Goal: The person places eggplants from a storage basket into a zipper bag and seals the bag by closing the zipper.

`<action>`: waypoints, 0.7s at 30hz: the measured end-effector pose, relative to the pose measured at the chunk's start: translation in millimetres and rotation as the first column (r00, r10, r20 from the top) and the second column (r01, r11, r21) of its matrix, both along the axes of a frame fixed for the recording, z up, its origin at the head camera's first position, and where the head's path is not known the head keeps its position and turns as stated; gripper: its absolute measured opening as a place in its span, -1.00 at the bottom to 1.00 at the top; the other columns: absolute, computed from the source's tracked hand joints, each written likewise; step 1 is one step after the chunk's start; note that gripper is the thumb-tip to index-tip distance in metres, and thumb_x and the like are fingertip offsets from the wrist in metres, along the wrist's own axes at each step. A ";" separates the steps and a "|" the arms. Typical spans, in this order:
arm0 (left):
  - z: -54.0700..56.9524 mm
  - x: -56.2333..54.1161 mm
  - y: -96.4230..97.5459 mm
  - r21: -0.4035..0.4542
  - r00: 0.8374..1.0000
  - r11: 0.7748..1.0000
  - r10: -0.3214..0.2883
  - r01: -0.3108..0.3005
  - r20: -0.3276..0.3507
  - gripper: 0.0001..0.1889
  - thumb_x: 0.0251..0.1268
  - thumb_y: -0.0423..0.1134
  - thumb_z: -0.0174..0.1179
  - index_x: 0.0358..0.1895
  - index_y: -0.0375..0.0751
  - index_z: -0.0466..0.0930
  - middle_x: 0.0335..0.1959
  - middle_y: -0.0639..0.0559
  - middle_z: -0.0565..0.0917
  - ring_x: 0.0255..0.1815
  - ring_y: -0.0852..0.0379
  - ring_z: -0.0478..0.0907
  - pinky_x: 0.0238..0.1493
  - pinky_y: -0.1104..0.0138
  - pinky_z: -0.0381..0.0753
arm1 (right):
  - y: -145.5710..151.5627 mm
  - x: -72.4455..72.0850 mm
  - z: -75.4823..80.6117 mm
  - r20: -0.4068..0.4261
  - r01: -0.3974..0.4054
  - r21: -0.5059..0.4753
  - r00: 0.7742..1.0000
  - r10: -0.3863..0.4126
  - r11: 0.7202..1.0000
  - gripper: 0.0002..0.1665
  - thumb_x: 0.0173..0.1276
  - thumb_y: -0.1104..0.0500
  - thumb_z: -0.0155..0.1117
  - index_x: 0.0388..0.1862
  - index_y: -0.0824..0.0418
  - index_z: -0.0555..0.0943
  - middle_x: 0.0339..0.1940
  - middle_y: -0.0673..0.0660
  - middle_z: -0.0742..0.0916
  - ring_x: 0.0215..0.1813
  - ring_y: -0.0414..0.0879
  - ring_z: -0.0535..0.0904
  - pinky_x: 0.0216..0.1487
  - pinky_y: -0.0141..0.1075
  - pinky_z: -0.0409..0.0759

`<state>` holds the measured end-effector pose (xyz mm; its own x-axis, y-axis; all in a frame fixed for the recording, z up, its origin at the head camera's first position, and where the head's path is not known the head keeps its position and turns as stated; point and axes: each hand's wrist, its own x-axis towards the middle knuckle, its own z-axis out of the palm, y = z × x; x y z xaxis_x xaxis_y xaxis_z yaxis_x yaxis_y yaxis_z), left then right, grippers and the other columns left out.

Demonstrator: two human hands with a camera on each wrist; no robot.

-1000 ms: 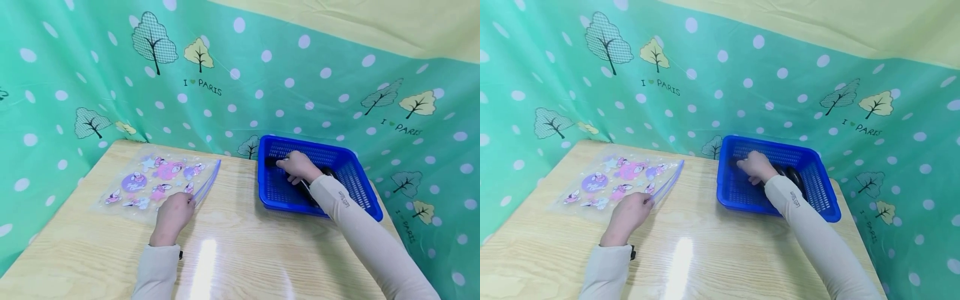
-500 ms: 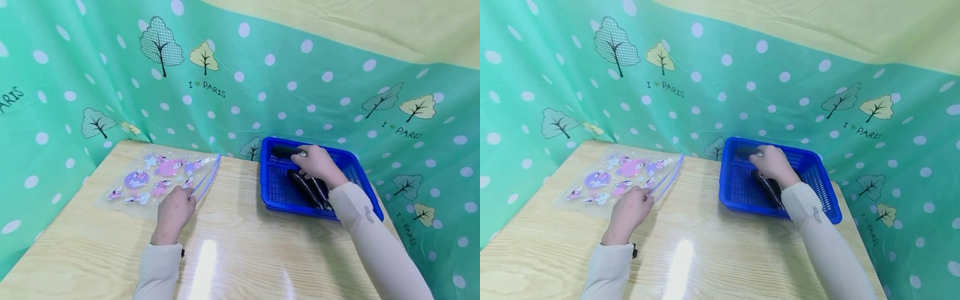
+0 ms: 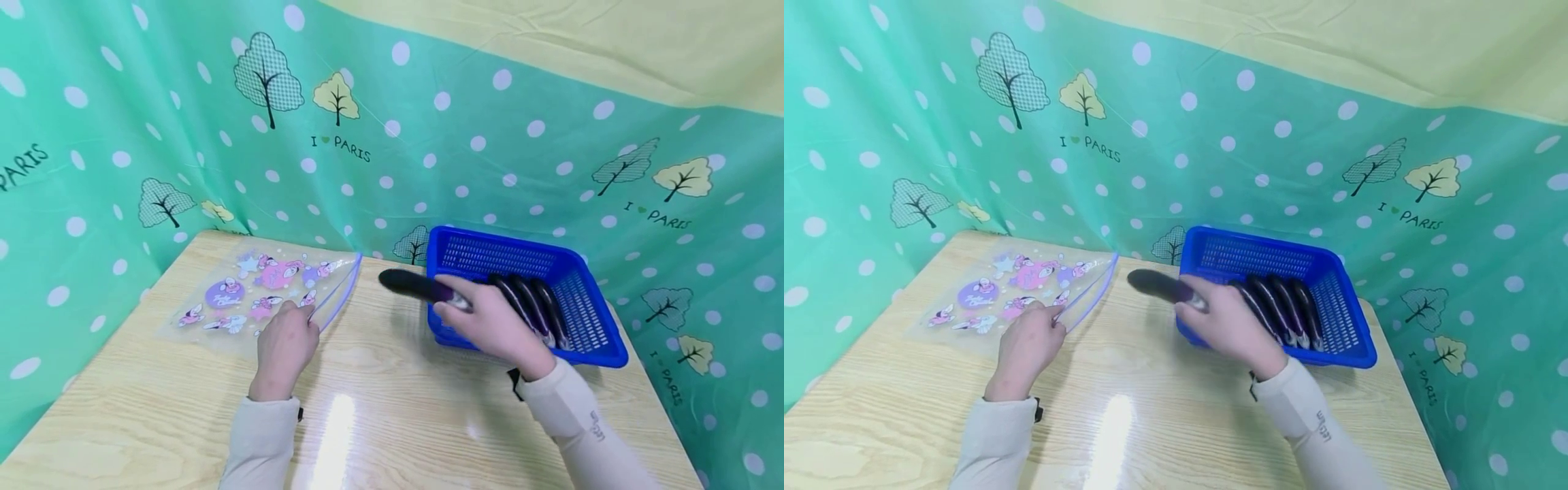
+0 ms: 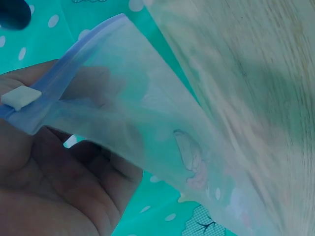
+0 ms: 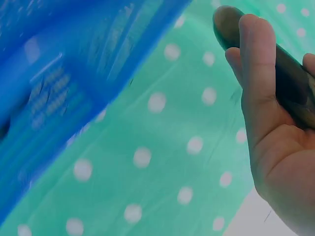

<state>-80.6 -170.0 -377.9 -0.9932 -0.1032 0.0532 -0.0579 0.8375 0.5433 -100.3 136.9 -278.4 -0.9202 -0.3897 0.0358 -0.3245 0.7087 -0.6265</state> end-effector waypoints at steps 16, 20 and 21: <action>1.4 -0.3 6.1 0.036 0.997 0.998 0.053 -0.051 -0.060 -0.53 0.21 -0.47 0.23 0.23 -0.41 0.57 -0.26 -0.21 0.51 -0.48 -0.01 0.41 -0.56 0.18 0.45 | -91.6 8.7 -65.1 -0.064 -0.192 0.027 0.979 0.193 0.981 -0.39 0.46 0.11 0.28 0.41 0.32 0.46 -0.12 0.16 0.74 -0.37 -0.17 0.57 -0.33 -0.30 0.55; 0.5 -0.1 6.3 0.026 0.993 0.997 0.068 -0.066 -0.094 -0.55 0.17 -0.45 0.30 0.18 -0.42 0.60 -0.22 -0.25 0.57 -0.36 -0.10 0.53 -0.45 0.08 0.56 | -105.8 1.2 -75.5 -0.016 -0.200 0.002 0.980 0.200 0.980 -0.36 0.47 0.10 0.28 0.44 0.32 0.43 -0.10 0.16 0.75 -0.38 -0.17 0.55 -0.28 -0.28 0.54; 0.1 0.2 6.3 0.024 0.992 0.997 0.069 -0.067 -0.104 -0.56 0.15 -0.45 0.31 0.16 -0.42 0.62 -0.21 -0.26 0.57 -0.35 -0.12 0.54 -0.43 0.06 0.57 | -109.1 -1.1 -78.6 -0.002 -0.198 0.001 0.980 0.198 0.980 -0.35 0.47 0.10 0.28 0.45 0.32 0.42 -0.09 0.17 0.75 -0.39 -0.17 0.55 -0.27 -0.28 0.54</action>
<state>-80.4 -163.7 -377.7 -0.9729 -0.1726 0.1540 -0.0562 0.8222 0.5665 -101.4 27.8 -356.9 -0.8245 -0.5646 0.0371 -0.4602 0.6308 -0.6247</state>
